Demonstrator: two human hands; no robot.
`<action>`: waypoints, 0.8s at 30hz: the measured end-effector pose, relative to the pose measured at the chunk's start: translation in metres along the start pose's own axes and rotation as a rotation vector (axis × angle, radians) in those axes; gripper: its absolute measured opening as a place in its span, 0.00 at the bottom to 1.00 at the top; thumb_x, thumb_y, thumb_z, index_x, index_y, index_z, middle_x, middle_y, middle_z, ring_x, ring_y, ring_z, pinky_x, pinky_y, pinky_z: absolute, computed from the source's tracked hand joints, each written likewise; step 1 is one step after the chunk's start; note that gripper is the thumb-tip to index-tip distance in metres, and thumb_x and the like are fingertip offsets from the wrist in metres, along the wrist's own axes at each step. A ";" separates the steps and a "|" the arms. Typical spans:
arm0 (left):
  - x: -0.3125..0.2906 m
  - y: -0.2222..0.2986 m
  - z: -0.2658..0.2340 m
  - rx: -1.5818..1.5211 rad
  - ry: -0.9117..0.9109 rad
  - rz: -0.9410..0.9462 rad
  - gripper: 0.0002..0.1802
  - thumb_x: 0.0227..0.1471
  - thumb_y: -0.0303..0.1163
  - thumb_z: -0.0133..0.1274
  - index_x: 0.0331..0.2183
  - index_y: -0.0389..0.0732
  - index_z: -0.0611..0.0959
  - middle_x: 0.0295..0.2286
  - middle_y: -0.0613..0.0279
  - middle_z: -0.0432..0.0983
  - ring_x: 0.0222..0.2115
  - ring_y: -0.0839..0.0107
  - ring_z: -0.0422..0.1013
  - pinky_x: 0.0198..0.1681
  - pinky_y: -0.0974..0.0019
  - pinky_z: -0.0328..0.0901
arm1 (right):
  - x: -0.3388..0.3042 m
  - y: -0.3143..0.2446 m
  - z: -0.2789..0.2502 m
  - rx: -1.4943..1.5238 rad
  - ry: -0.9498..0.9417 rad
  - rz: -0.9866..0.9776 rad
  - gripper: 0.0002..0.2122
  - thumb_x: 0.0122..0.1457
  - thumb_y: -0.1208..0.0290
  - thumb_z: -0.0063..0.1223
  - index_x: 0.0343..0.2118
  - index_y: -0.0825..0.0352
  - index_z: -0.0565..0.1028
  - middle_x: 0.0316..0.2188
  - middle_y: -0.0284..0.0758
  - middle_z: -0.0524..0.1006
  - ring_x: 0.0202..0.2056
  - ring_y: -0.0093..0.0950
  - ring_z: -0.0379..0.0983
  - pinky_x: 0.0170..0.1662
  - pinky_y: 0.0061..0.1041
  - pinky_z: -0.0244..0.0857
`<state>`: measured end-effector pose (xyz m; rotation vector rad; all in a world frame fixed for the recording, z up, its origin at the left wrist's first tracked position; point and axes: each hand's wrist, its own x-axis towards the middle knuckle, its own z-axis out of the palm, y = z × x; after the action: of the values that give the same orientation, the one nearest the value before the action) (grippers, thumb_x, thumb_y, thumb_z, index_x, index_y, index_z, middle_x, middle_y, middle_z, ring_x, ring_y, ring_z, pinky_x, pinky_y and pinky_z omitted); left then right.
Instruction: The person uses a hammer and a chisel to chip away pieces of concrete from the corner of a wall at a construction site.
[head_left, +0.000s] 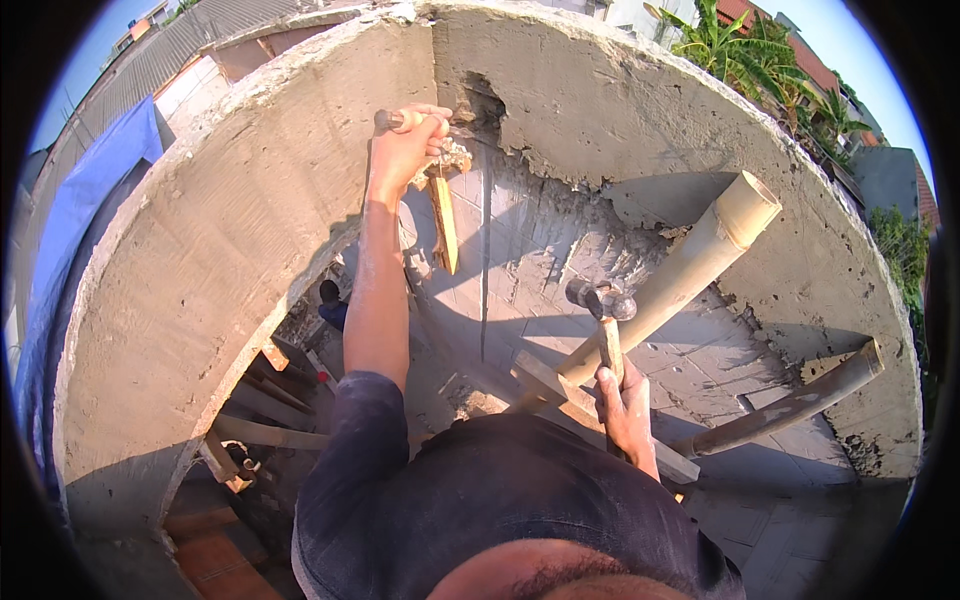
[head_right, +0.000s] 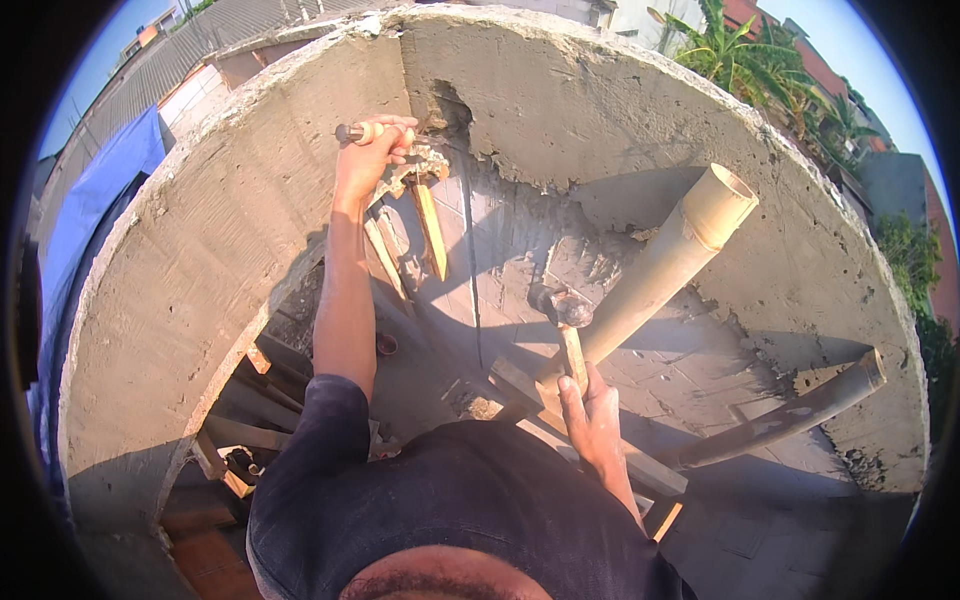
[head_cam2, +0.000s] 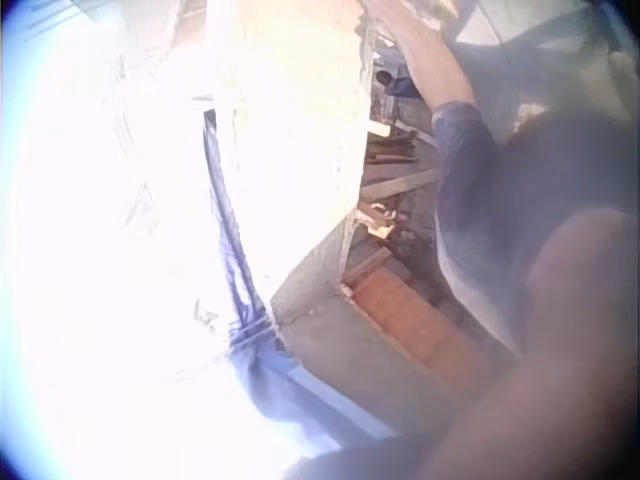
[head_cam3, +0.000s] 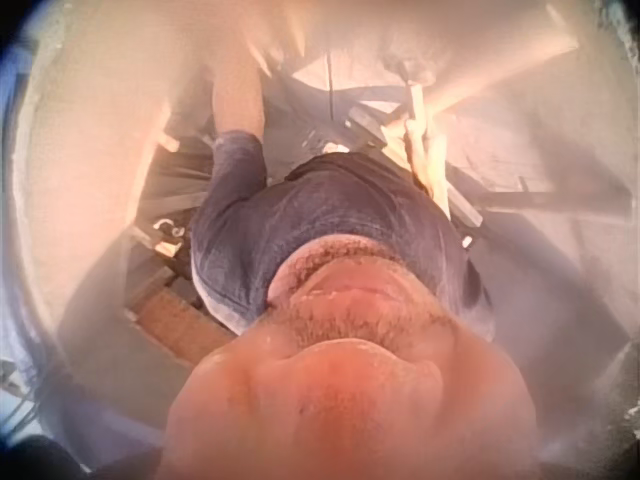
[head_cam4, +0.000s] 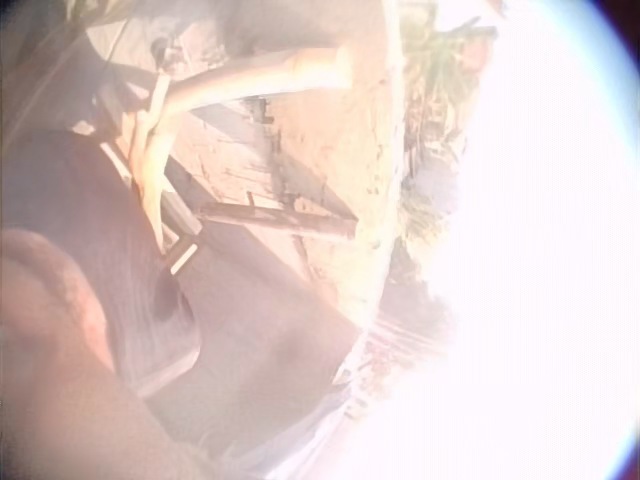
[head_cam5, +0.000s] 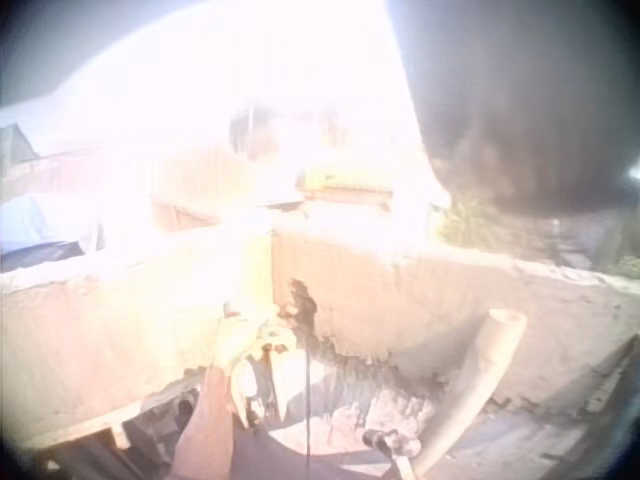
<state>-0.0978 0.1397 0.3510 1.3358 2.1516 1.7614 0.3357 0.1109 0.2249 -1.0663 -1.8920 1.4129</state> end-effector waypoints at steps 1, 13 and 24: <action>-0.008 -0.010 0.002 -0.592 -0.005 -0.066 0.08 0.58 0.28 0.53 0.35 0.36 0.86 0.38 0.53 0.85 0.29 0.71 0.77 0.33 0.66 0.73 | -0.004 0.000 -0.001 0.059 -0.013 0.019 0.18 0.69 0.54 0.52 0.37 0.68 0.71 0.16 0.26 0.65 0.18 0.17 0.59 0.21 0.24 0.55; -0.010 -0.051 0.062 -0.732 0.197 0.031 0.11 0.59 0.26 0.52 0.40 0.33 0.86 0.30 0.57 0.82 0.24 0.77 0.72 0.30 0.73 0.70 | -0.001 0.002 0.010 0.211 -0.151 0.137 0.17 0.71 0.54 0.50 0.36 0.65 0.68 0.17 0.26 0.65 0.15 0.17 0.60 0.18 0.20 0.57; -0.027 -0.056 0.057 -1.370 0.448 -0.274 0.08 0.57 0.35 0.52 0.35 0.42 0.79 0.37 0.54 0.83 0.22 0.73 0.68 0.23 0.71 0.64 | 0.004 0.032 0.017 -0.038 -0.192 0.190 0.24 0.66 0.54 0.53 0.48 0.77 0.75 0.23 0.37 0.74 0.28 0.29 0.69 0.34 0.35 0.64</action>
<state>-0.0823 0.1680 0.2732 0.2762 0.6111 2.6117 0.3287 0.1092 0.1896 -1.1921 -2.0009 1.6431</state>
